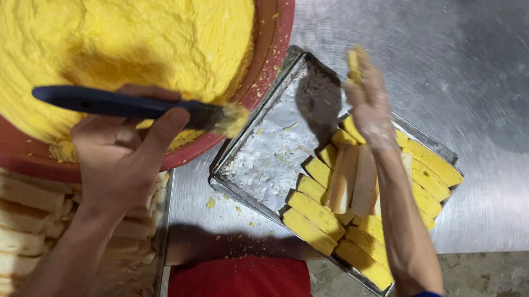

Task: The person applies a yellow batter to slices of bread using a brush and then places the coated slices onto a metal tray.

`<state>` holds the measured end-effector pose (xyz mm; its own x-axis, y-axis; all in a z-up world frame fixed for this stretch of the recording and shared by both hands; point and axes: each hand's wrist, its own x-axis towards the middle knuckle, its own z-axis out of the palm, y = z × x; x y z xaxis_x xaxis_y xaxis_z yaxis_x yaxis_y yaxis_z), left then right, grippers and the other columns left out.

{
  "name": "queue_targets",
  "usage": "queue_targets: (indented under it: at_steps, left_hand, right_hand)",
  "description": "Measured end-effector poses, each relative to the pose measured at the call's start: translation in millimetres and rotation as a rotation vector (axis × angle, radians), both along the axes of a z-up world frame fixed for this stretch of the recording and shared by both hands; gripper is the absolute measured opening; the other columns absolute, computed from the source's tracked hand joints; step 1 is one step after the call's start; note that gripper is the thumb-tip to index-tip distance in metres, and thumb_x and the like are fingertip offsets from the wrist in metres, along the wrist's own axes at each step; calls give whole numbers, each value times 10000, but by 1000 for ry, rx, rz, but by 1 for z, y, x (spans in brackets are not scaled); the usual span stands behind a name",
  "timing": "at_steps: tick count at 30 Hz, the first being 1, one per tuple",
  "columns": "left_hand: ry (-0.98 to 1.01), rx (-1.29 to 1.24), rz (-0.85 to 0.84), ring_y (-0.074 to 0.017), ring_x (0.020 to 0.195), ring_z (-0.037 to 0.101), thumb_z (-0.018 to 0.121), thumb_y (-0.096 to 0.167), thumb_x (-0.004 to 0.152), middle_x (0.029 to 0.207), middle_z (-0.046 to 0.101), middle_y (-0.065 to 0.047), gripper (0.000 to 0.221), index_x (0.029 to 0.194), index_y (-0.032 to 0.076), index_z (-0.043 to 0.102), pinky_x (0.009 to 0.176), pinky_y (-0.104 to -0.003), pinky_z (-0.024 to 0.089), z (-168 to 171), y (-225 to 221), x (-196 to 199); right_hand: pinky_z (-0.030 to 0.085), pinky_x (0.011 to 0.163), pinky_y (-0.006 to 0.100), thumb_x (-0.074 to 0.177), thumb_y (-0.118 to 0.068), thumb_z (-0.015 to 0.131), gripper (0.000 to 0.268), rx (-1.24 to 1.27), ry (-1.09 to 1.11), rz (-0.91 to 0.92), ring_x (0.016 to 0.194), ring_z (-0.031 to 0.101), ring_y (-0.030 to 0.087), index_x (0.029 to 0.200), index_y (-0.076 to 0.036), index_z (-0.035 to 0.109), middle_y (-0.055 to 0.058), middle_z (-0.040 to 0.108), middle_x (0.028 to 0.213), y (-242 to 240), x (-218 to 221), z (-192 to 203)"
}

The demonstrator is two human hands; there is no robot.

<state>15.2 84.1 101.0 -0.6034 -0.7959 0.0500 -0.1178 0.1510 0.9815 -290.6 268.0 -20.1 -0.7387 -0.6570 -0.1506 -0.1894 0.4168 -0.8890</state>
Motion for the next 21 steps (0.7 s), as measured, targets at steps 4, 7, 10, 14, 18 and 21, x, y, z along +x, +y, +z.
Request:
queue_targets:
  at_steps: [4,7,10,14,18,21]
  left_hand:
    - [-4,-223,-67,-11,578,469,808,48,975,910,737,-47,176,1124,-27,753,536,-167,316,-12,7,9]
    - [-6,-106,-43,-35,727,558,778,15,968,950,731,-48,217,1164,-58,724,584,-164,402,-17,12,18]
    - [241,41,-51,-77,962,666,727,-37,1015,1082,715,-65,217,1223,-76,680,877,-202,570,-21,9,35]
    - [227,1,2,-120,995,661,723,-104,1051,1091,707,-96,181,1225,-108,672,910,-207,551,-26,0,52]
    - [292,39,-30,-128,1041,669,712,-98,1065,1135,705,-98,174,1229,-119,657,961,-214,560,-27,1,45]
    - [234,127,-4,-121,973,653,710,-85,1020,1103,708,-104,237,1250,-118,667,855,-223,544,-23,6,43]
  right_hand:
    - [533,1047,432,938,32,540,742,324,548,340,1245,550,329,1630,-137,333,147,434,1627,-36,-13,-18]
    - [416,1151,453,872,-145,728,864,533,553,496,1321,446,363,1619,-170,294,190,453,1474,-49,-15,-19]
    - [446,1060,485,876,-21,700,752,447,674,590,1348,431,385,1550,-94,374,196,462,1517,-45,-29,-24]
    - [530,1043,395,900,-37,637,657,305,373,304,1265,586,308,1530,-150,491,139,541,1477,-27,-50,-22]
    - [563,933,414,776,-177,835,787,798,453,390,1076,602,323,1481,-226,489,132,581,1265,-49,-34,-17]
    - [581,899,439,773,-217,879,715,712,727,544,995,636,347,1359,15,543,205,597,1183,-43,-29,-20]
